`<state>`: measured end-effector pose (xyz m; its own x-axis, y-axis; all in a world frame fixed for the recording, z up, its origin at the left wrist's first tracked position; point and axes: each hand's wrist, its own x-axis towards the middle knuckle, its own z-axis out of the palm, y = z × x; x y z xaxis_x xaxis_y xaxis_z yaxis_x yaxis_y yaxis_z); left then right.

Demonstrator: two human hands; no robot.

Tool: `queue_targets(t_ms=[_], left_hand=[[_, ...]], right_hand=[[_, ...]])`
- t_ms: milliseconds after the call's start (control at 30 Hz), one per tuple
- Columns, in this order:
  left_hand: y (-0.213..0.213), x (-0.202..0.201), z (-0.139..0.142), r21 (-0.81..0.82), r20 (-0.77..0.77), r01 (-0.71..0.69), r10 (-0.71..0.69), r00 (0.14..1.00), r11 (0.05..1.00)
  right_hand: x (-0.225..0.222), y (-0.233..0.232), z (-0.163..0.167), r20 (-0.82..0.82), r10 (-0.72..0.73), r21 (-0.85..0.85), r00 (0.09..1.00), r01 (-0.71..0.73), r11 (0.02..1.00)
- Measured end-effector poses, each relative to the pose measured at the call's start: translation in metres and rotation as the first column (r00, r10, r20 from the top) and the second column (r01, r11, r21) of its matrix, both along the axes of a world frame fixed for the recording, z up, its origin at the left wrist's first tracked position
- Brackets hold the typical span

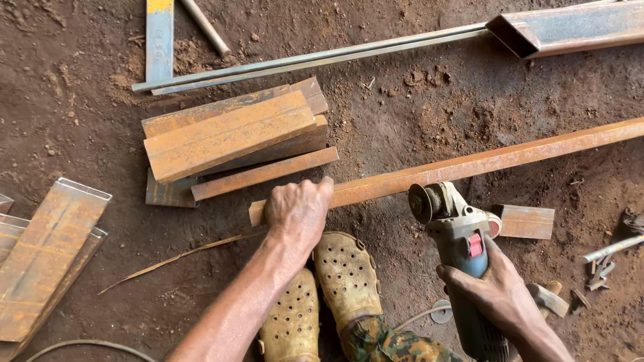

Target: The person uses an angle grinder to cut a long rusty metal bar into shorter pieces. They hold the bar with one hand and operate the grinder with the other, producing sparks as the blade cuts through the metal. Cut pieces are stacked nearby on the dirt ground.

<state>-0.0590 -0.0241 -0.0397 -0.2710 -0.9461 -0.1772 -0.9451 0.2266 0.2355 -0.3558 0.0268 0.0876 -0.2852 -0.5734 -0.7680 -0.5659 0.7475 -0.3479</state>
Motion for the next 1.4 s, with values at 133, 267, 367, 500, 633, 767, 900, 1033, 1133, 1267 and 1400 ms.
queue_targets(t_ms=[133, 267, 367, 500, 633, 767, 900, 1033, 1133, 1267, 1400], left_hand=[[-0.001, 0.002, -0.006, 0.003, -0.002, 0.009, -0.009, 1.0, 1.0], [0.001, 0.002, -0.006, 0.023, -0.029, -0.014, 0.015, 0.999, 1.0], [0.001, 0.002, -0.004, 0.019, 0.016, -0.004, 0.003, 1.0, 1.0], [0.004, 0.001, -0.002, 0.042, 0.003, 0.0, 0.0, 1.0, 0.999], [0.01, -0.001, 0.0, -0.001, 0.039, -0.002, 0.003, 0.999, 1.0], [0.009, 0.0, -0.001, 0.018, 0.043, 0.014, -0.014, 0.999, 1.0], [-0.001, 0.004, -0.006, 0.116, 0.016, 0.001, -0.003, 1.0, 0.993], [-0.006, 0.008, -0.012, 0.069, -0.039, -0.019, 0.021, 0.999, 0.997], [-0.006, 0.009, -0.015, 0.056, -0.038, -0.013, 0.015, 0.999, 0.998], [-0.004, 0.006, -0.016, 0.109, -0.061, -0.029, 0.036, 0.998, 0.994], [-0.001, 0.004, -0.015, 0.036, -0.042, -0.021, 0.023, 0.999, 0.999]], right_hand=[[0.004, -0.001, 0.0, -0.084, 0.045, 0.046, 0.995, -0.041, 0.998], [0.006, -0.003, 0.0, -0.059, 0.027, 0.016, 0.998, -0.026, 1.0], [0.006, -0.006, 0.001, -0.105, 0.054, 0.041, 0.993, -0.05, 0.998], [0.005, -0.01, 0.003, -0.102, 0.015, 0.071, 0.995, -0.008, 0.997], [0.003, -0.01, 0.001, -0.058, -0.004, 0.055, 0.998, 0.007, 0.998], [-0.005, -0.003, -0.005, -0.07, 0.014, 0.066, 0.997, -0.009, 0.998], [-0.012, 0.003, -0.017, -0.072, 0.072, -0.008, 0.995, -0.073, 0.997], [-0.012, 0.008, -0.024, -0.194, 0.194, 0.122, 0.962, -0.173, 0.977], [-0.01, 0.014, -0.02, -0.108, 0.19, -0.032, 0.976, -0.194, 0.98], [-0.009, 0.011, -0.011, -0.117, 0.142, 0.029, 0.983, -0.139, 0.99], [-0.005, 0.003, -0.01, -0.146, 0.154, -0.058, 0.977, -0.164, 0.985]])
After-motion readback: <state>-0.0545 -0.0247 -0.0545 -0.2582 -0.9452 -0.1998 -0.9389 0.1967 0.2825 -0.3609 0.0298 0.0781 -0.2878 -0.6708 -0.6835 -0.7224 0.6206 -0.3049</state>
